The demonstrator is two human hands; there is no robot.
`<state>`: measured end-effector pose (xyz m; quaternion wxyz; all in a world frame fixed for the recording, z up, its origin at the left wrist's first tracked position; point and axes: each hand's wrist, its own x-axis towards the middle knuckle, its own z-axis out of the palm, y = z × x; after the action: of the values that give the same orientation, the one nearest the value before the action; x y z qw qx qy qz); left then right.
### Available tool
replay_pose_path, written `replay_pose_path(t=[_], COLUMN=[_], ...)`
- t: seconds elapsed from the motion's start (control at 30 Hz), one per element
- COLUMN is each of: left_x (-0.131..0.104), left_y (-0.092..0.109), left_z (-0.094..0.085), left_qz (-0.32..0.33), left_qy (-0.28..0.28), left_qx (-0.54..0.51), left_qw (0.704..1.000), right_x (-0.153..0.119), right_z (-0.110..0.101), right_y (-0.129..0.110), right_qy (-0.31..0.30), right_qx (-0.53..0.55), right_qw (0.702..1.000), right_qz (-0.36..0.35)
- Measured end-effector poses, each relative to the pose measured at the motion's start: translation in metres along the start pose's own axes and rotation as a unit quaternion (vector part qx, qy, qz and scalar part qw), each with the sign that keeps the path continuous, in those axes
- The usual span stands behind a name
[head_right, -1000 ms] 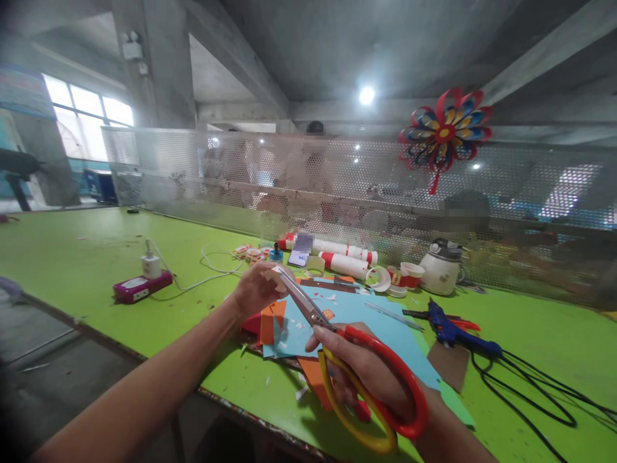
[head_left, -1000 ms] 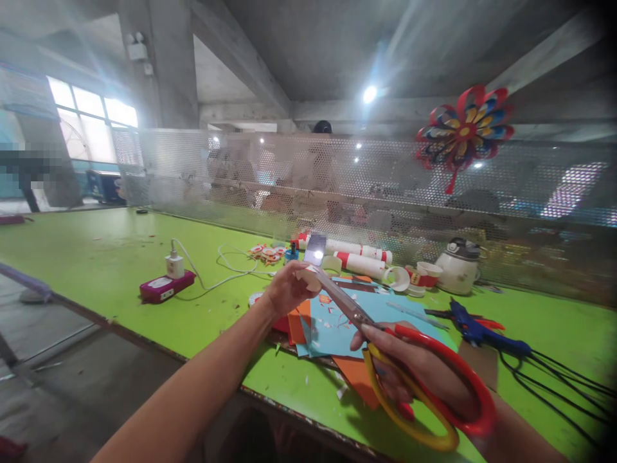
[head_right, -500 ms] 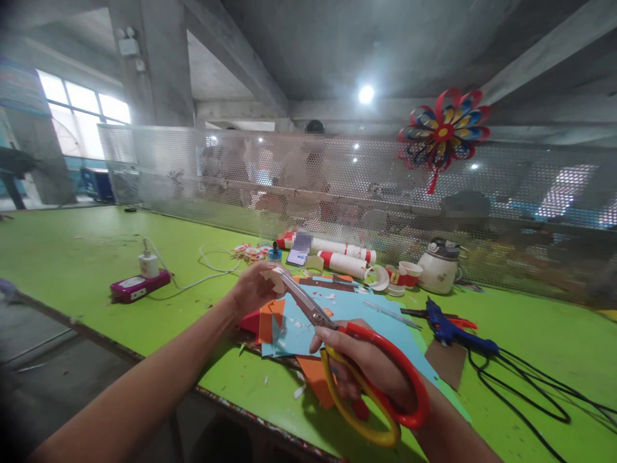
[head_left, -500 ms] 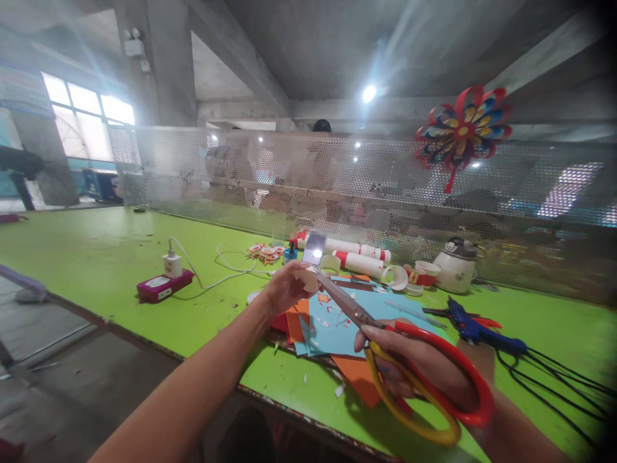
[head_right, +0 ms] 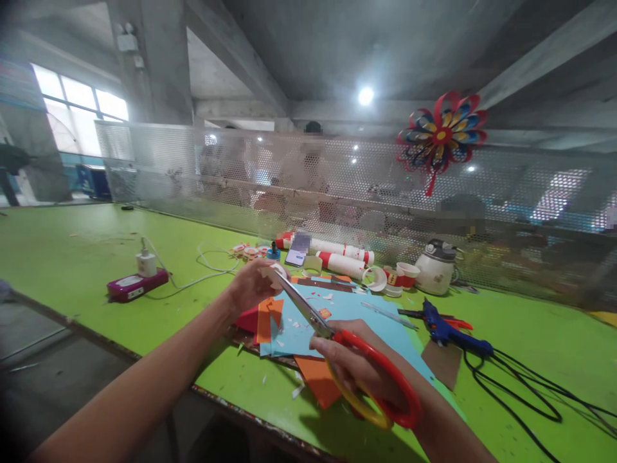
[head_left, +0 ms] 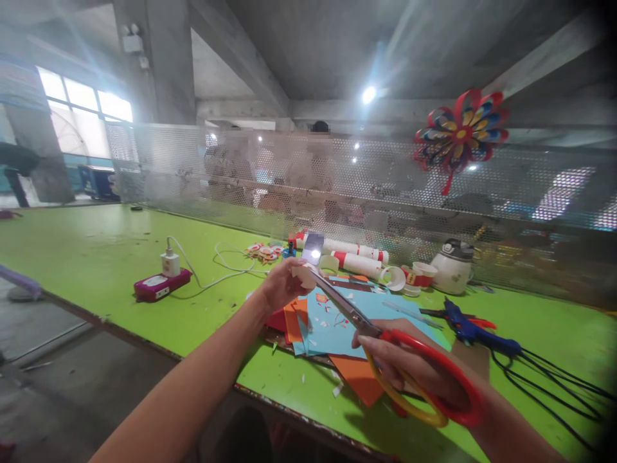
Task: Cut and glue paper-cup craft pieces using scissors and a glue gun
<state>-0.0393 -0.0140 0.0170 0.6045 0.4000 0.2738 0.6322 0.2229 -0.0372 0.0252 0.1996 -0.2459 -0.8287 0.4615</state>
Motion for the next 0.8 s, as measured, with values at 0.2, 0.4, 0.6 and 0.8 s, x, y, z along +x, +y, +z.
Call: replay_pose_path(t=[0.2,0.4,0.6,0.8], left_x=[0.001,-0.006,-0.013,-0.017], left_y=[-0.003,-0.009,-0.022,-0.028], left_z=[0.001,0.012,0.027,0.039], left_qz=[0.025,0.048,0.057,0.053], left_qy=[-0.004,-0.086,-0.165,-0.194], left_qx=[0.019,0.098,0.205,0.224], left_qw=[0.999,0.99,0.963,0.954], right_x=[-0.001,0.004,0.012,0.014], right_z=[-0.005,-0.005,0.001,0.009], right_y=[0.0,-0.004,0.002,-0.006], right_qy=[0.01,0.13,0.242,0.257], right_qx=[0.068,-0.035,-0.007,-0.007], right_qw=[0.997,0.989,0.969,0.964], right_qz=[0.02,-0.067,-0.051,-0.065])
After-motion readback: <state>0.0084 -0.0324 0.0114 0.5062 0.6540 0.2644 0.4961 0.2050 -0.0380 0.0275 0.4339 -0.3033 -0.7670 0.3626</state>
